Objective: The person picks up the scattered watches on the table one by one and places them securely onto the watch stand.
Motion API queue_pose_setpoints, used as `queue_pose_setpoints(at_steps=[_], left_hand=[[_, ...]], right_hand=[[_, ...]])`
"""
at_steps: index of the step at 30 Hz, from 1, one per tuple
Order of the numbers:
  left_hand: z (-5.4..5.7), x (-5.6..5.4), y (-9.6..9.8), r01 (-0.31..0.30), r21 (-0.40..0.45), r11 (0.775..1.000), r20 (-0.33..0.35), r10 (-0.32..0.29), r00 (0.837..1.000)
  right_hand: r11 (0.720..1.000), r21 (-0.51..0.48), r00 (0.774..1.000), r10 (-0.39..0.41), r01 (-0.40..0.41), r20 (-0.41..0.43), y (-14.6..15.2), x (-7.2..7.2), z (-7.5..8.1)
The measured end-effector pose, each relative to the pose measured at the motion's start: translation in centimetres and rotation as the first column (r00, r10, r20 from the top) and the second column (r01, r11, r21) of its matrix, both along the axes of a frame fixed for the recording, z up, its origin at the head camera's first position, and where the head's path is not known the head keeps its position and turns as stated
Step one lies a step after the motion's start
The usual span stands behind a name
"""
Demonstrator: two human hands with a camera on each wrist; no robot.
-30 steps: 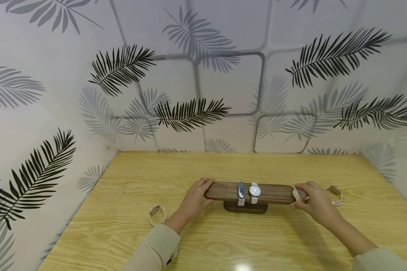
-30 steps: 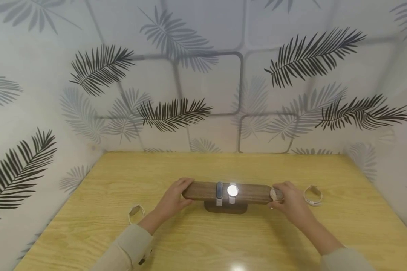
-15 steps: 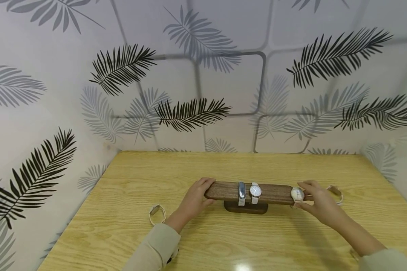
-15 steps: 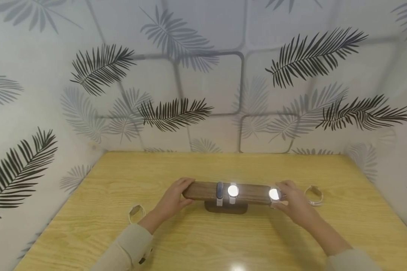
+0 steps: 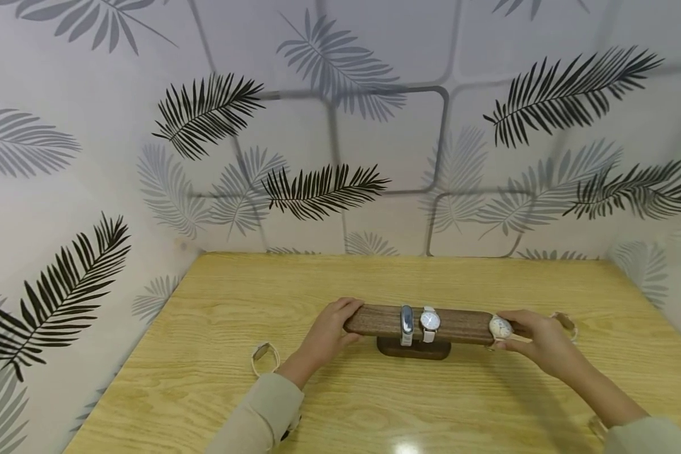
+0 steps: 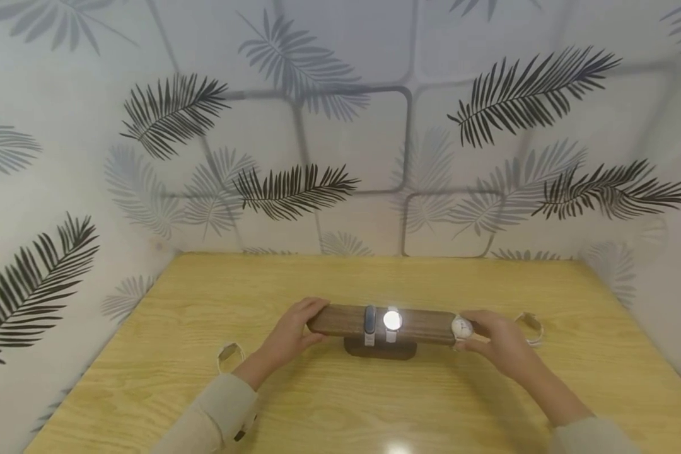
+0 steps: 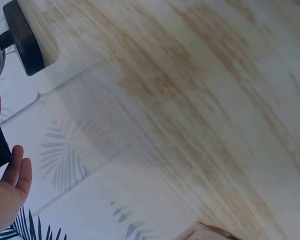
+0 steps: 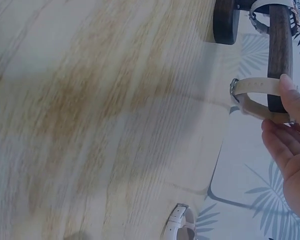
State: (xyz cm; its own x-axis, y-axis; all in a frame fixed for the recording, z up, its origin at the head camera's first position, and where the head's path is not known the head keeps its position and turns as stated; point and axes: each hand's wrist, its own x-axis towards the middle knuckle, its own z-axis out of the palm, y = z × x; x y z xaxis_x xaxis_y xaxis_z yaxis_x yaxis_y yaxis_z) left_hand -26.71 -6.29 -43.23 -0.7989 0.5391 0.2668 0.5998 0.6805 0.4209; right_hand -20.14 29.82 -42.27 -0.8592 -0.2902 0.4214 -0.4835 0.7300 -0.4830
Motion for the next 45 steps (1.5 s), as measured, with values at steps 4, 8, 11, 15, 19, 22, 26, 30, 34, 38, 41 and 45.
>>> queue_pose_setpoints(at_steps=[4, 8, 11, 15, 19, 22, 26, 30, 34, 38, 41, 45], left_hand=[[-0.1, -0.1, 0.1, 0.005, -0.013, 1.0, 0.018, -0.004, 1.0], [-0.2, -0.1, 0.0, 0.001, -0.017, 1.0, 0.031, -0.001, 1.0], [-0.2, -0.1, 0.0, 0.001, -0.009, 1.0, 0.038, 0.0, 0.999], [-0.2, -0.1, -0.1, 0.005, -0.004, 1.0, 0.03, -0.004, 1.0], [-0.2, -0.2, 0.0, 0.003, -0.018, 1.0, 0.019, -0.003, 1.0], [-0.2, -0.2, -0.1, 0.004, -0.026, 1.0, 0.027, -0.003, 1.0], [0.0, -0.3, -0.1, 0.007, -0.016, 1.0, 0.036, -0.006, 0.999], [0.2, -0.4, -0.1, 0.011, -0.003, 1.0, 0.028, -0.011, 1.0], [0.2, -0.2, 0.0, 0.013, -0.013, 1.0, 0.035, -0.013, 0.999], [0.0, -0.2, 0.1, 0.009, -0.013, 1.0, 0.04, -0.008, 0.999], [0.0, -0.3, 0.1, 0.009, -0.008, 1.0, 0.039, -0.009, 0.999], [0.0, -0.4, 0.1, 0.011, -0.007, 1.0, 0.033, -0.011, 0.999]], right_hand=[[1.0, -0.009, 0.998, 0.028, -0.028, -0.061, 0.3, -0.1, -0.4], [0.999, -0.002, 0.994, 0.041, -0.042, -0.1, 0.3, -0.5, -0.5], [0.999, 0.007, 0.992, 0.044, -0.043, -0.118, 0.3, -0.8, -0.6], [0.999, 0.033, 0.995, 0.021, -0.018, -0.095, 0.0, -0.9, -0.5], [0.997, 0.07, 0.999, -0.003, 0.007, -0.054, -0.3, -0.8, -0.2], [0.995, 0.101, 0.999, -0.008, 0.013, -0.054, -0.6, -0.9, -0.1], [0.99, 0.138, 0.996, 0.003, 0.009, -0.091, -0.9, -1.2, 0.1], [0.986, 0.166, 0.99, 0.036, -0.013, -0.139, -1.1, -1.4, 0.2], [0.98, 0.197, 0.982, 0.07, -0.035, -0.174, -1.3, -1.4, 0.2], [0.978, 0.207, 0.985, 0.068, -0.033, -0.162, -1.6, -1.4, 0.4], [0.977, 0.207, 0.991, 0.065, -0.04, -0.114, -1.7, -1.6, 0.6], [0.972, 0.228, 0.994, 0.076, -0.055, -0.084, -2.1, -2.0, 0.9]])
